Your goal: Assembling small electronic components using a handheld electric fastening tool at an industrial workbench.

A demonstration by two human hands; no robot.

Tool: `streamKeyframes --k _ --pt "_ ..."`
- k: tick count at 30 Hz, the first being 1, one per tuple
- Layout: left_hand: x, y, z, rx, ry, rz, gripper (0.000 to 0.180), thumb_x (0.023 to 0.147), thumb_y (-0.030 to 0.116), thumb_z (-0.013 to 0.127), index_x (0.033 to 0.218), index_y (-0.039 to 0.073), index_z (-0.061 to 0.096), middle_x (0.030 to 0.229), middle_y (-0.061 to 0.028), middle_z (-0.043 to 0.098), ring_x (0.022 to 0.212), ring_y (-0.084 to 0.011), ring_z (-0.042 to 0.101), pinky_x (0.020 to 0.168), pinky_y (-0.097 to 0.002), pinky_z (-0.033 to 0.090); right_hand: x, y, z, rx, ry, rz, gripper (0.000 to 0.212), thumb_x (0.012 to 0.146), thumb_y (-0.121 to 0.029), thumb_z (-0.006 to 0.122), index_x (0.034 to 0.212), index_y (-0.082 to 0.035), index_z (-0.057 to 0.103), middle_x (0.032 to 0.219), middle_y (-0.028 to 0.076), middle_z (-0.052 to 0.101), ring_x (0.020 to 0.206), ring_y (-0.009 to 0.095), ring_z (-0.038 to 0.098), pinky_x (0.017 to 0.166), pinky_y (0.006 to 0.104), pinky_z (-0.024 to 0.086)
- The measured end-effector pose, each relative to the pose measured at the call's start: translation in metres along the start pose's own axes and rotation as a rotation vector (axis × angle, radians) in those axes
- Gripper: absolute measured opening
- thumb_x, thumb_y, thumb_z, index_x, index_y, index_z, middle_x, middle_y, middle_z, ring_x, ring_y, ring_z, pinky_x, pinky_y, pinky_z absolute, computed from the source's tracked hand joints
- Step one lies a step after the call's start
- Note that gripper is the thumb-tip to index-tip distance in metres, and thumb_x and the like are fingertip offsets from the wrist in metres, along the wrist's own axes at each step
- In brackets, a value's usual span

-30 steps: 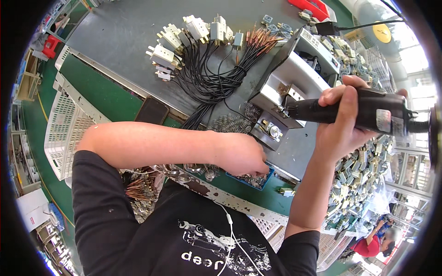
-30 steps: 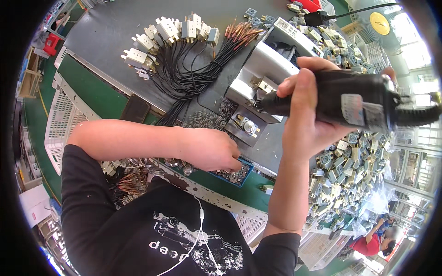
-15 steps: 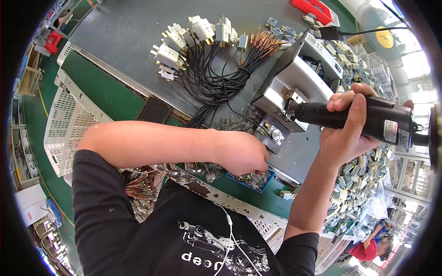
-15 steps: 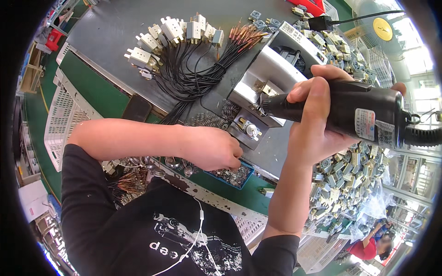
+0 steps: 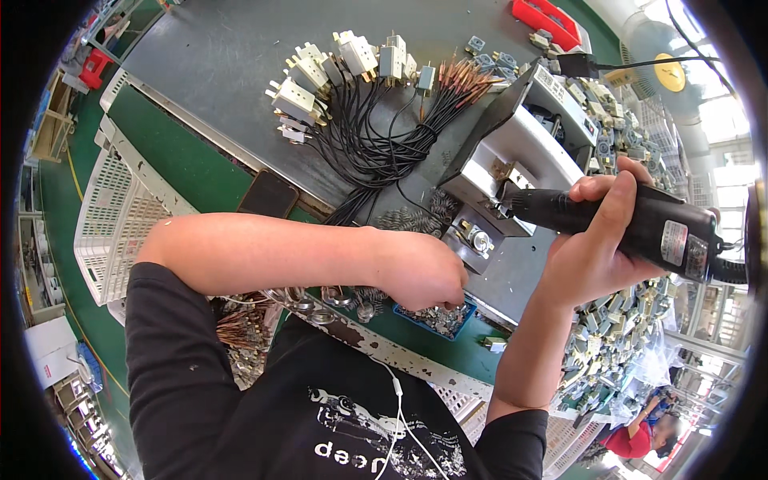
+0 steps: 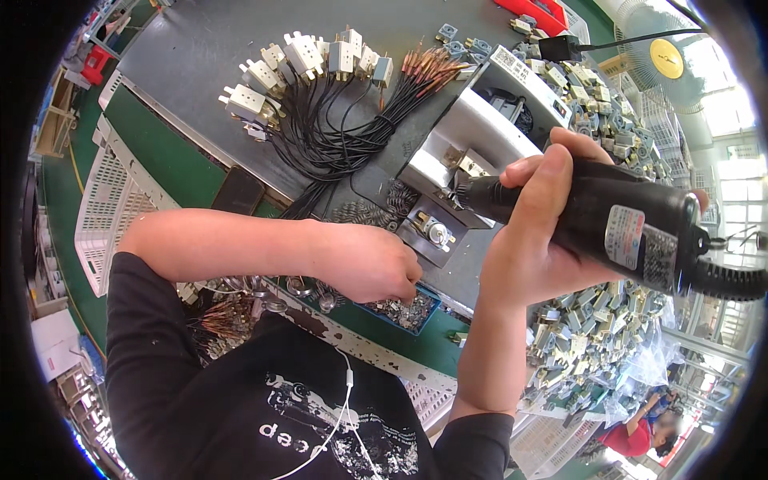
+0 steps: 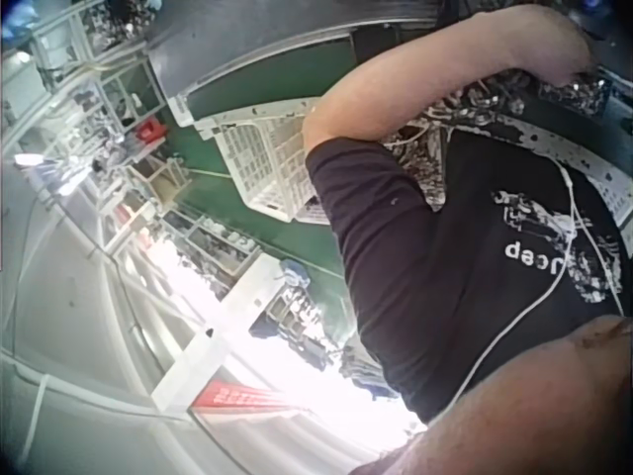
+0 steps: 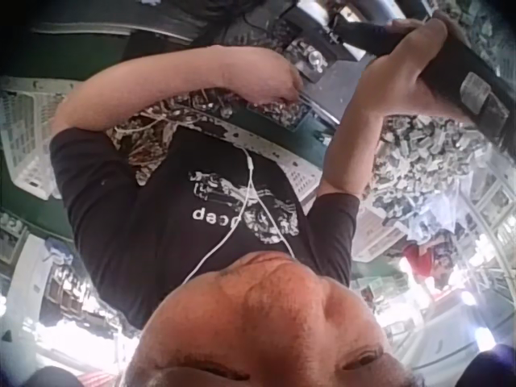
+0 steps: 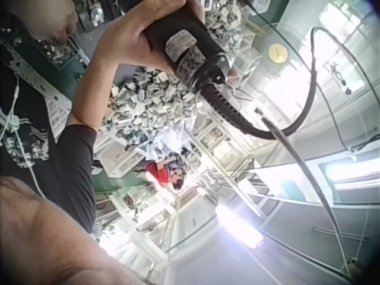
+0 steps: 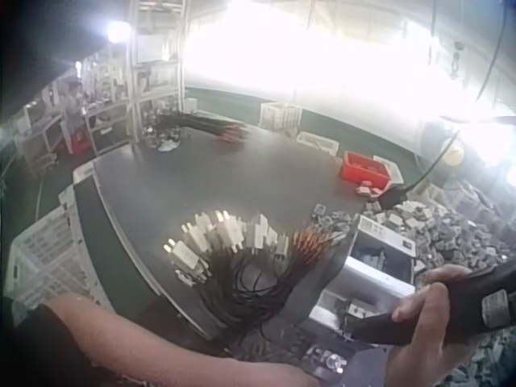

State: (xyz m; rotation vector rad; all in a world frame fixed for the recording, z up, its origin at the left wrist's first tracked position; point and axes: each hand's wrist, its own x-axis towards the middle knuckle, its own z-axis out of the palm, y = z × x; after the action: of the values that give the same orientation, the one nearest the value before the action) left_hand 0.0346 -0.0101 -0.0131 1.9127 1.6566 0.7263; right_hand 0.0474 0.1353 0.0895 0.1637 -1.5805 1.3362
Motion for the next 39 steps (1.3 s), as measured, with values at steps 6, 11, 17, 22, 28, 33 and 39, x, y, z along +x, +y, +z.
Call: streamKeyframes --k 6,11,17,22,28,33,39 --pt "-0.006 -0.001 -0.007 0.046 0.019 0.008 0.026 0.078 0.008 0.063 0.101 0.008 0.076 0.098 -0.0117 0.071 0.096 -0.0323 0.069 0.083 -0.0446 0.056 0.010 0.008 -0.006 0.114 -0.150 0.042 0.074 0.095 0.004 0.059 0.154 -0.008 0.015 0.103 0.026 0.065 0.060 0.018 0.063 0.054 0.0306 0.054" --pt "-0.014 0.004 -0.022 0.044 0.163 -0.039 0.013 0.080 0.016 0.070 0.088 0.005 0.071 0.090 -0.0118 0.070 0.088 -0.0327 0.069 0.075 -0.0453 0.055 0.046 0.025 -0.038 0.416 -0.657 0.287 0.092 0.085 -0.019 0.076 0.158 -0.015 0.020 0.109 0.021 0.063 0.093 0.028 0.063 0.089 0.0450 0.050" --pt "-0.022 0.002 -0.047 0.254 0.559 -0.113 0.014 0.082 0.022 0.073 0.084 0.010 0.065 0.079 -0.0046 0.066 0.082 -0.0268 0.067 0.073 -0.0408 0.051 0.067 0.052 -0.045 0.561 -0.891 0.264 0.094 0.083 -0.025 0.078 0.158 -0.016 0.022 0.111 0.020 0.063 0.102 0.033 0.061 0.095 0.0495 0.047" --pt "-0.020 -0.009 -0.038 0.367 0.518 -0.259 0.014 0.082 0.024 0.073 0.086 0.013 0.065 0.083 -0.0015 0.067 0.088 -0.0230 0.066 0.078 -0.0379 0.049 0.034 0.016 0.001 0.175 -0.334 0.225 0.060 0.093 0.002 0.059 0.146 -0.001 0.031 0.119 0.029 0.065 0.098 0.032 0.072 0.079 0.0399 0.062" --pt "-0.003 -0.014 -0.022 0.464 0.427 -0.269 0.018 0.080 0.026 0.075 0.088 0.014 0.064 0.089 0.0018 0.065 0.092 -0.0195 0.063 0.080 -0.0369 0.047 0.016 -0.001 -0.005 0.042 -0.282 0.120 0.072 0.095 0.004 0.057 0.154 -0.002 0.017 0.101 0.025 0.070 0.057 0.014 0.061 0.056 0.0277 0.053" --pt "-0.005 -0.023 -0.020 0.466 0.511 -0.170 0.015 0.080 0.022 0.075 0.090 0.015 0.066 0.099 0.0023 0.067 0.098 -0.0182 0.063 0.083 -0.0361 0.047 0.001 -0.005 -0.012 0.051 -0.244 0.165 0.080 0.093 0.004 0.061 0.156 -0.004 0.012 0.098 0.021 0.070 0.059 0.014 0.062 0.057 0.0267 0.052" --pt "-0.009 -0.031 -0.015 0.282 0.550 -0.155 0.012 0.080 0.017 0.075 0.089 0.013 0.068 0.105 0.0007 0.072 0.098 -0.0215 0.067 0.083 -0.0375 0.052 -0.011 -0.004 -0.018 0.086 -0.210 0.194 0.090 0.092 0.004 0.066 0.158 -0.007 0.006 0.096 0.017 0.070 0.060 0.013 0.062 0.058 0.0255 0.052"
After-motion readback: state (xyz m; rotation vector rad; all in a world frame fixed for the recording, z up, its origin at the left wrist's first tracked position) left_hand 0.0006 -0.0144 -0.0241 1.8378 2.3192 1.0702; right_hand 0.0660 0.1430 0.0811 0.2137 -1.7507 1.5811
